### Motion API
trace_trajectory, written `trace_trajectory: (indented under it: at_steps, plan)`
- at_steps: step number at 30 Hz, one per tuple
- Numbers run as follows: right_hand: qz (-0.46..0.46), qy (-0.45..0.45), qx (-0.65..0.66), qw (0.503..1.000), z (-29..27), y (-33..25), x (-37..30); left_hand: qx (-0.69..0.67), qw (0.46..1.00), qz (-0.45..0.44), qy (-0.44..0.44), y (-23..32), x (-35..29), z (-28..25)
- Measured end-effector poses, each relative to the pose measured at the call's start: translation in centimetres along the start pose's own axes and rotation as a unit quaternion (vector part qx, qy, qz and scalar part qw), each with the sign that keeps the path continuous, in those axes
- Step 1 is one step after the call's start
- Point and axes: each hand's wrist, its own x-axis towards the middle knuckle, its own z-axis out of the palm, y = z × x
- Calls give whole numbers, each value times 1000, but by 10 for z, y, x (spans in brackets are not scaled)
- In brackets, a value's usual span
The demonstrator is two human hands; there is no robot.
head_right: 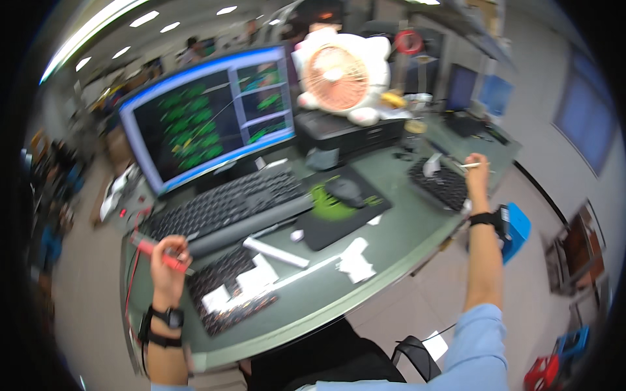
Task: Using a probe and a paint marker to test and mark components on a circuit board while referencing a computer screen.
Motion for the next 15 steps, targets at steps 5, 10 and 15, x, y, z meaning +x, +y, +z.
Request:
trace_trajectory:
  at_steps: [5, 10, 15]
  plan:
    - [-73, -173, 172, 967, 53, -169, -76, 48, 998, -32, -16, -7, 5, -7]
    - [-230, -328, 231, 887, 112, -289, -190, 119, 989, -84, -16, 0, -7, -8]
    - [-376, -388, 281, 793, 162, -323, -283, 149, 982, -117, -13, 1, -11, 1]
